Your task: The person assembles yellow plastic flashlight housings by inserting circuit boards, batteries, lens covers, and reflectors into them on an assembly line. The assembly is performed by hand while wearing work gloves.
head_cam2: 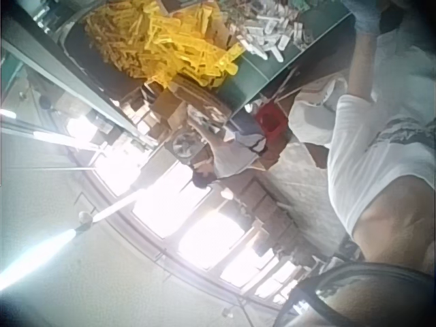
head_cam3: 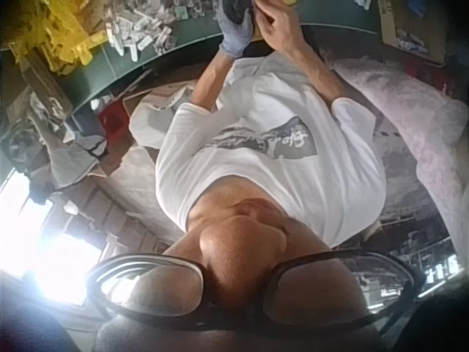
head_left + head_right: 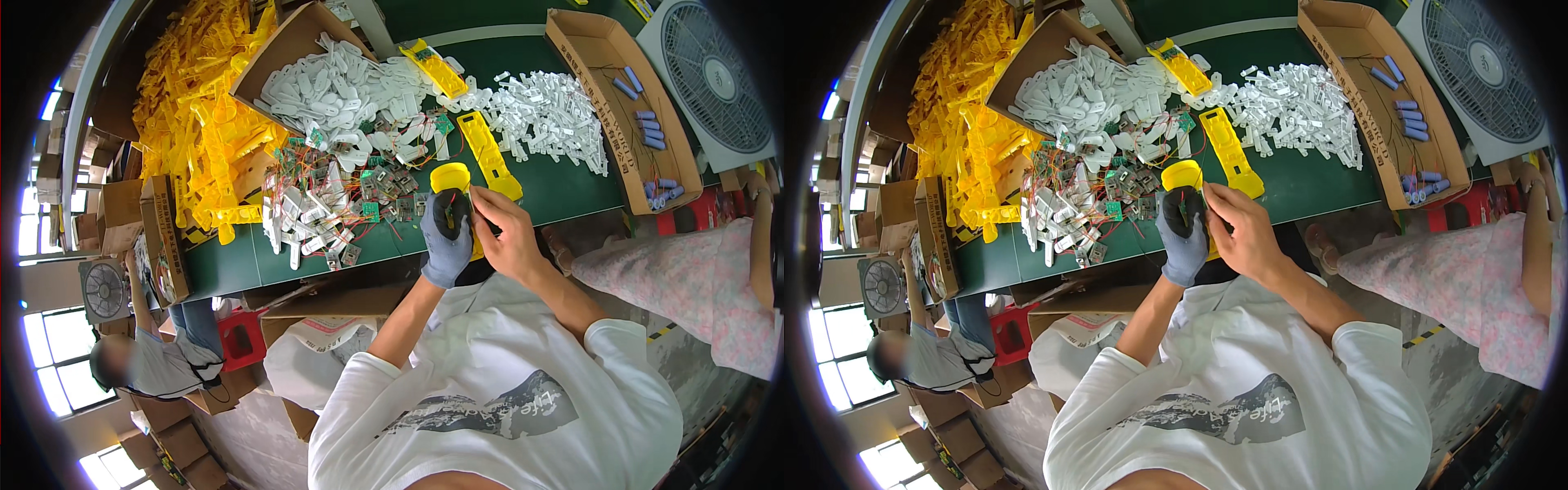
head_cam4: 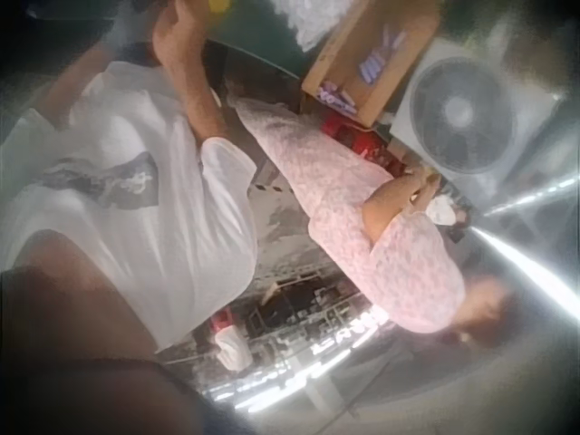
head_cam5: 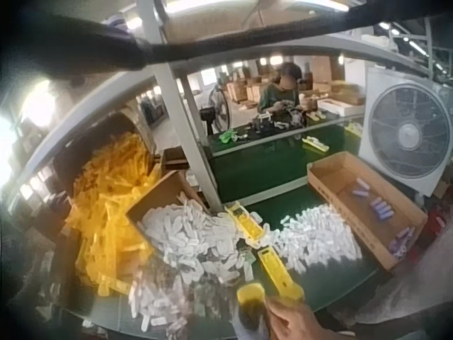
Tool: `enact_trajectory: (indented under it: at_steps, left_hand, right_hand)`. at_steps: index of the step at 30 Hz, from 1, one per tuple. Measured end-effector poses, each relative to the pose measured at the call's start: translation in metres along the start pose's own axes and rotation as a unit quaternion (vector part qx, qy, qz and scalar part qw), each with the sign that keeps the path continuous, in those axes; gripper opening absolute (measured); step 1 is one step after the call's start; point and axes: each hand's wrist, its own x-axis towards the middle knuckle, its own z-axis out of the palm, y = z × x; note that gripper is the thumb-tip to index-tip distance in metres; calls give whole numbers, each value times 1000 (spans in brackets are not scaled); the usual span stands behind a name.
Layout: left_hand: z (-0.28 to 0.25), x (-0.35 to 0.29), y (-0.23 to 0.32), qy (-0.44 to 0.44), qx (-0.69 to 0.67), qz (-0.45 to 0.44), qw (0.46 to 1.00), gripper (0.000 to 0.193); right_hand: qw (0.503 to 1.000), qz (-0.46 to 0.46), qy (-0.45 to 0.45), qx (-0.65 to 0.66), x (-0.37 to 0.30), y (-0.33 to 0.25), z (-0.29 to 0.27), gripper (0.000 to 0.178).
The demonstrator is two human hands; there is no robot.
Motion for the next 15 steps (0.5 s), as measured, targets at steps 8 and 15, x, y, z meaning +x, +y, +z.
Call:
enact_trajectory:
  at_steps: [8, 15]
  left_hand:
    - [3, 41, 36, -41, -230, -100, 967, 56]
    - [-38, 53, 61, -88, -319, -148, 932, 71]
  right_hand:
    - [983, -81, -78, -145, 35, -34, -26, 78]
    - [979, -17, -130, -155, 125, -2, -56, 70]
